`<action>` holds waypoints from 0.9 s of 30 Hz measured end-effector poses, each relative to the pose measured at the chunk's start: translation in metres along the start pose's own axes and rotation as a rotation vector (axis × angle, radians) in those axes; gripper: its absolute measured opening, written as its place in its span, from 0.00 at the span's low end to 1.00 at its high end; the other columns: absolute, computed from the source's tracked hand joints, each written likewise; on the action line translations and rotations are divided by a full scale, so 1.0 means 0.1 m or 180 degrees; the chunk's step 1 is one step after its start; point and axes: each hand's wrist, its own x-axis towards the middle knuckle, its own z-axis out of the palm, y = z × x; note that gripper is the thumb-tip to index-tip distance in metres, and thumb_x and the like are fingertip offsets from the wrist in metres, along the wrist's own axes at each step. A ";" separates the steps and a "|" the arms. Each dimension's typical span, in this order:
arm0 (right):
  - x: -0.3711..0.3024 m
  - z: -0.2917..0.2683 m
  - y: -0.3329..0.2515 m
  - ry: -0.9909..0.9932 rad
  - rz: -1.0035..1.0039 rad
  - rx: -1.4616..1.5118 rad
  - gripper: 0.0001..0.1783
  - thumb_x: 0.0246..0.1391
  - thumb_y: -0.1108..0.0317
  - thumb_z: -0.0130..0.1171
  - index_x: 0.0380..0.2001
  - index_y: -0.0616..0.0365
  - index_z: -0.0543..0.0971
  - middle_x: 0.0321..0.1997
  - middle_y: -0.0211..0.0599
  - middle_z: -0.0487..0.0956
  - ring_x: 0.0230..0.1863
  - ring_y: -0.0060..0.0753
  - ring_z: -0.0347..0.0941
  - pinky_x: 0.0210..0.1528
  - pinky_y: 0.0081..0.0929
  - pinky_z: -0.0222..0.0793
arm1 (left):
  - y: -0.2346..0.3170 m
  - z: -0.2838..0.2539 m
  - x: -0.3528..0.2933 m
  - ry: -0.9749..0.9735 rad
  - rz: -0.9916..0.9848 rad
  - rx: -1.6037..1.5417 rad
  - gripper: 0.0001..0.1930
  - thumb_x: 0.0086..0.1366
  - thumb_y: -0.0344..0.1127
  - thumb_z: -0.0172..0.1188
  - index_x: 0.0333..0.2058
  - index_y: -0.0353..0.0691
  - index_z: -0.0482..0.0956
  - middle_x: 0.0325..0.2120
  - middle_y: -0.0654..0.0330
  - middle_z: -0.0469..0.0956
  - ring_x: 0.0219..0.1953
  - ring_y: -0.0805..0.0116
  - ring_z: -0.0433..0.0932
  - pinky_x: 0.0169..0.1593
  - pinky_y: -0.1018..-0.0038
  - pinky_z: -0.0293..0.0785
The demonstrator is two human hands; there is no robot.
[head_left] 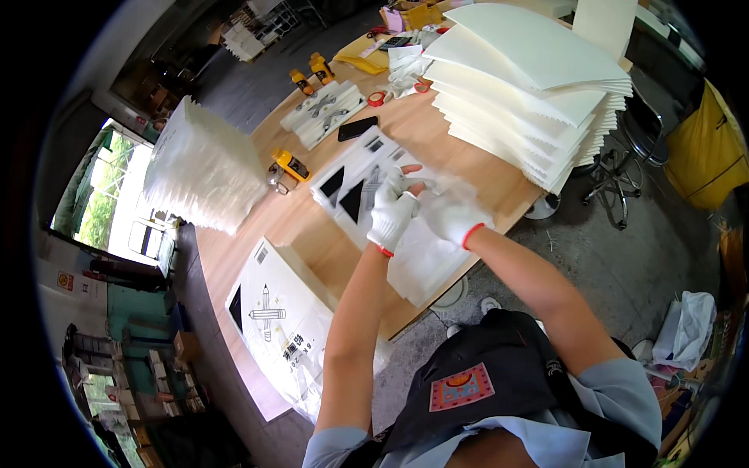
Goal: The person repeatedly picks up stacks of white paper from a table and places them into clear plastic packaging bags. They then seal the bags and set them aside on the table. The process is repeated continuously throughout the clip.
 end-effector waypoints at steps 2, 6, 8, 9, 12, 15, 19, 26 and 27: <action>0.05 0.17 -0.12 0.0005 -0.0298 -0.0398 0.22 0.57 0.61 0.45 0.55 0.51 0.71 0.58 0.45 0.69 0.62 0.42 0.61 0.61 0.32 0.57 | 0.16 0.08 -0.11 0.0116 0.0139 -0.0194 0.16 0.62 0.23 0.53 0.50 0.38 0.69 0.30 0.65 0.79 0.19 0.84 0.64 0.22 0.84 0.60; -0.08 -0.31 -0.20 -0.0193 -0.0705 0.0678 0.22 0.53 0.60 0.52 0.53 0.49 0.71 0.58 0.43 0.68 0.59 0.45 0.63 0.59 0.35 0.61 | 0.01 0.01 -0.27 0.0068 0.0006 0.0930 0.19 0.59 0.24 0.56 0.50 0.42 0.70 0.31 0.62 0.78 0.23 0.79 0.68 0.28 0.81 0.65; -0.27 -0.37 -0.02 0.1193 -0.1610 0.0179 0.22 0.53 0.57 0.53 0.51 0.49 0.72 0.50 0.43 0.74 0.53 0.45 0.70 0.54 0.36 0.65 | 0.00 0.00 -0.28 -0.0111 0.0205 0.1707 0.21 0.56 0.26 0.60 0.49 0.42 0.71 0.36 0.59 0.77 0.30 0.70 0.75 0.36 0.74 0.72; -0.40 -0.76 -0.04 0.0340 -0.1490 0.0443 0.19 0.54 0.57 0.53 0.48 0.49 0.74 0.45 0.42 0.76 0.49 0.44 0.72 0.51 0.36 0.66 | 0.00 -0.01 -0.32 0.0095 0.0446 0.2439 0.22 0.54 0.28 0.62 0.49 0.43 0.71 0.37 0.58 0.77 0.33 0.67 0.74 0.39 0.71 0.72; -0.80 -1.72 0.21 0.0574 -0.1698 0.1053 0.12 0.59 0.60 0.49 0.40 0.53 0.77 0.43 0.39 0.78 0.47 0.39 0.73 0.51 0.33 0.67 | 0.24 0.01 -0.39 0.0833 0.1300 0.4129 0.27 0.47 0.37 0.69 0.48 0.45 0.73 0.38 0.55 0.74 0.45 0.53 0.70 0.49 0.60 0.66; -0.80 -2.54 0.87 0.2296 -0.0862 -0.0988 0.11 0.53 0.63 0.50 0.39 0.49 0.76 0.37 0.35 0.78 0.42 0.37 0.73 0.45 0.34 0.69 | 0.65 0.15 -0.31 0.1253 0.1565 0.3928 0.27 0.48 0.44 0.69 0.47 0.45 0.73 0.44 0.55 0.72 0.48 0.54 0.68 0.53 0.60 0.63; -0.70 -2.66 1.26 0.1701 -0.0471 -0.1528 0.10 0.50 0.65 0.51 0.36 0.50 0.76 0.35 0.34 0.77 0.41 0.36 0.74 0.43 0.31 0.71 | 0.78 0.53 -0.05 0.0773 0.1770 0.3238 0.24 0.50 0.40 0.67 0.46 0.43 0.73 0.46 0.56 0.72 0.49 0.54 0.68 0.53 0.62 0.63; -0.48 -2.71 1.53 0.1900 -0.0944 -0.2174 0.07 0.46 0.63 0.55 0.29 0.49 0.75 0.30 0.33 0.77 0.37 0.34 0.75 0.35 0.31 0.73 | 0.71 0.95 0.19 -0.0089 0.1262 0.1467 0.18 0.62 0.39 0.57 0.49 0.37 0.71 0.43 0.52 0.76 0.46 0.55 0.74 0.52 0.69 0.68; -0.45 -2.76 1.53 0.2033 -0.0931 -0.2082 0.06 0.45 0.63 0.56 0.28 0.49 0.75 0.29 0.32 0.76 0.36 0.34 0.75 0.34 0.31 0.72 | 0.75 1.03 0.23 -0.0310 0.0980 0.0863 0.19 0.64 0.41 0.56 0.50 0.37 0.71 0.45 0.51 0.76 0.45 0.58 0.75 0.52 0.70 0.68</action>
